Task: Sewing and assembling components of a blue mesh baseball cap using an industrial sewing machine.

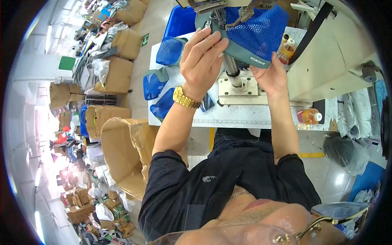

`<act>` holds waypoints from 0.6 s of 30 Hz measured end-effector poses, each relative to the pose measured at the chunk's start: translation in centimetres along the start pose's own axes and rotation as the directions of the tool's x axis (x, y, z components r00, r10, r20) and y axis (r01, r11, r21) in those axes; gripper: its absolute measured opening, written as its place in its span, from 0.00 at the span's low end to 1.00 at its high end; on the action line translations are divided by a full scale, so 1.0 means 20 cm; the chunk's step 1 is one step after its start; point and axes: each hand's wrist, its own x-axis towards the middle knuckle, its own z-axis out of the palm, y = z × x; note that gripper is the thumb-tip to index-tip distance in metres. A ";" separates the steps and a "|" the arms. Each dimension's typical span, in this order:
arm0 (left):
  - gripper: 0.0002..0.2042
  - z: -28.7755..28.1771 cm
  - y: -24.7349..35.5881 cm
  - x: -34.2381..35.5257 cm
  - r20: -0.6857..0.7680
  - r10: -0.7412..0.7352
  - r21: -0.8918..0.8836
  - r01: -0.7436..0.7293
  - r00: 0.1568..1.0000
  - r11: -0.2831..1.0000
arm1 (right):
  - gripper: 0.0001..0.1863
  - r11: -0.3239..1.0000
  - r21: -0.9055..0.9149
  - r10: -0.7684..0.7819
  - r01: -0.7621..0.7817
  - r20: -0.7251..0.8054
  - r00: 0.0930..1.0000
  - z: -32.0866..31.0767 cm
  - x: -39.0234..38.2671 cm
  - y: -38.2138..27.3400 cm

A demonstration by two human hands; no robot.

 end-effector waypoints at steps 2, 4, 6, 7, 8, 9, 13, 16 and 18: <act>0.15 0.01 0.00 0.02 -0.025 -0.001 -0.003 0.001 1.000 1.000 | 0.19 0.998 -0.048 -0.036 0.034 -0.038 0.999 0.02 0.00 -0.02; 0.15 0.00 -0.02 0.03 -0.016 0.005 -0.013 -0.006 1.000 1.000 | 0.18 0.999 -0.014 -0.037 0.037 0.000 0.999 -0.01 0.02 0.00; 0.15 0.00 -0.03 0.03 -0.016 0.002 -0.016 -0.002 1.000 1.000 | 0.18 1.000 0.012 -0.025 0.025 0.038 0.999 -0.01 0.02 0.00; 0.14 0.00 -0.02 0.02 -0.008 -0.016 -0.002 0.016 1.000 1.000 | 0.18 0.999 -0.017 -0.035 0.034 -0.005 0.999 0.00 0.02 0.00; 0.14 0.00 -0.01 0.02 -0.002 -0.035 0.012 0.035 0.999 0.999 | 0.18 0.998 -0.048 -0.045 0.043 -0.046 0.998 0.01 0.01 0.00; 0.14 0.00 0.00 0.01 -0.005 -0.034 0.010 0.034 0.999 0.999 | 0.18 0.998 -0.051 -0.046 0.044 -0.045 0.998 0.01 0.00 0.00; 0.14 0.00 0.02 0.00 -0.012 -0.060 0.006 0.060 0.998 0.998 | 0.18 0.998 -0.039 -0.044 0.043 -0.039 0.998 0.03 -0.02 0.00; 0.13 0.01 0.01 0.00 -0.029 -0.048 -0.015 0.048 0.998 0.999 | 0.18 0.998 -0.054 -0.029 0.028 -0.027 0.999 0.06 -0.04 -0.01; 0.13 0.02 0.00 0.01 -0.038 -0.049 -0.041 0.048 0.998 0.998 | 0.19 0.997 -0.068 -0.032 0.030 -0.041 0.999 0.06 -0.06 -0.01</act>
